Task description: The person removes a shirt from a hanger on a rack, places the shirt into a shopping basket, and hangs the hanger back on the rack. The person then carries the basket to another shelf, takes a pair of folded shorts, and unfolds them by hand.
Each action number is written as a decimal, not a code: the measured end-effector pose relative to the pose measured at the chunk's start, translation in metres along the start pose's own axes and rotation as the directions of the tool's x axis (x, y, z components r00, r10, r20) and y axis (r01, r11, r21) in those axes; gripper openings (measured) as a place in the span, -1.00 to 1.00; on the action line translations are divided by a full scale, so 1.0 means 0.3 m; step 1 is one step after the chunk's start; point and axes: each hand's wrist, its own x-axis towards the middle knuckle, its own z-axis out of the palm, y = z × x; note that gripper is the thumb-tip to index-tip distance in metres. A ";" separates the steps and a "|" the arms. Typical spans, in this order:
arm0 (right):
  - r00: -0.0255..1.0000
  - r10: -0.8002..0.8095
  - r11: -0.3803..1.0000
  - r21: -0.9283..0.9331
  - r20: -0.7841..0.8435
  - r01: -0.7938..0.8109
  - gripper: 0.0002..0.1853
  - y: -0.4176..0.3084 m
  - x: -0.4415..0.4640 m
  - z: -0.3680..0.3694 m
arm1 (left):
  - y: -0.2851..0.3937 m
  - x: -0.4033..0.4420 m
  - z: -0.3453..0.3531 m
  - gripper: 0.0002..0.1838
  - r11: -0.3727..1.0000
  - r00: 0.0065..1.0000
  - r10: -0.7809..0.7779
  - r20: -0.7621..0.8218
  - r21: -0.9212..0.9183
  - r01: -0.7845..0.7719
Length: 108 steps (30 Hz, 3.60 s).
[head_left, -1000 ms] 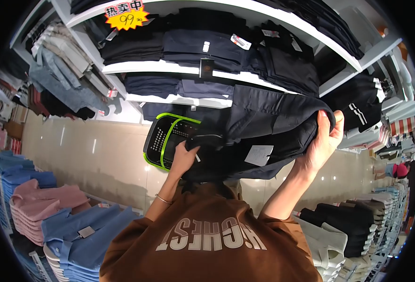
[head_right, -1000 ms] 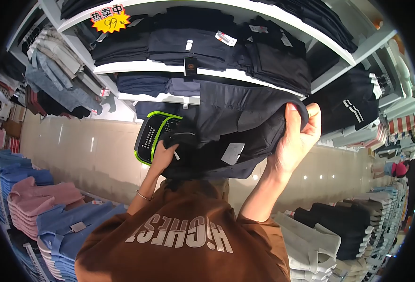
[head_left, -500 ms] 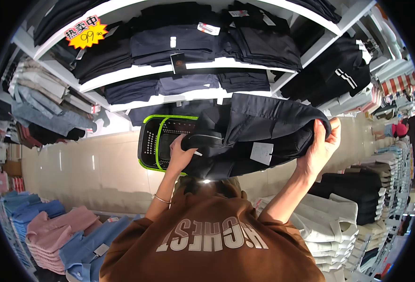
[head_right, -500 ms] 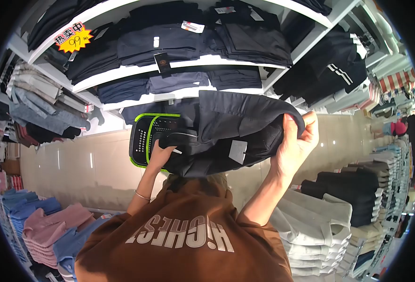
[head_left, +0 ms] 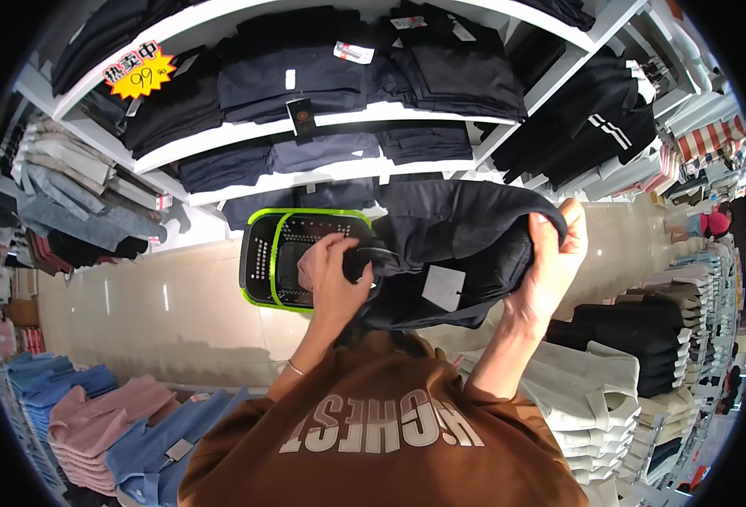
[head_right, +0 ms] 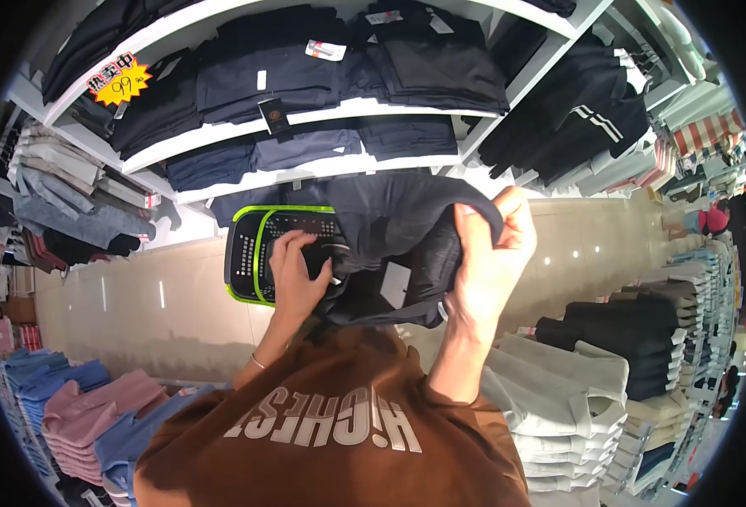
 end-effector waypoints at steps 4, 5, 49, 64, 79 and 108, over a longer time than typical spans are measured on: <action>1.000 0.011 1.000 0.004 -0.003 -0.011 -0.68 -0.014 -0.004 -0.017 | 0.090 -0.027 0.003 -0.75 0.856 0.968 0.234 0.090 -0.491 -0.161; 0.999 0.030 1.000 -0.001 0.010 -0.030 -0.68 -0.012 -0.008 -0.021 | 0.154 -0.021 0.001 -0.86 0.834 0.972 0.203 0.120 -0.541 -0.107; 0.904 0.270 0.962 -0.129 0.330 -0.241 -0.68 0.190 0.174 -0.211 | 0.295 0.090 0.084 -0.69 0.961 0.769 0.078 0.634 -0.253 0.111; 0.908 0.287 0.956 -0.156 0.306 -0.250 -0.70 0.273 0.197 -0.095 | 0.224 0.117 -0.170 -0.82 0.893 0.826 0.166 0.539 -0.438 0.107; 0.650 -0.061 0.998 0.039 0.758 0.048 -0.71 0.046 0.152 0.183 | 0.093 0.131 0.112 -0.60 0.942 0.839 0.257 0.479 0.068 -0.328; 0.921 0.010 0.643 0.703 0.389 -0.304 -0.86 0.024 0.141 -0.119 | 0.015 0.027 0.237 -0.29 0.893 0.806 -0.013 0.591 -0.357 0.276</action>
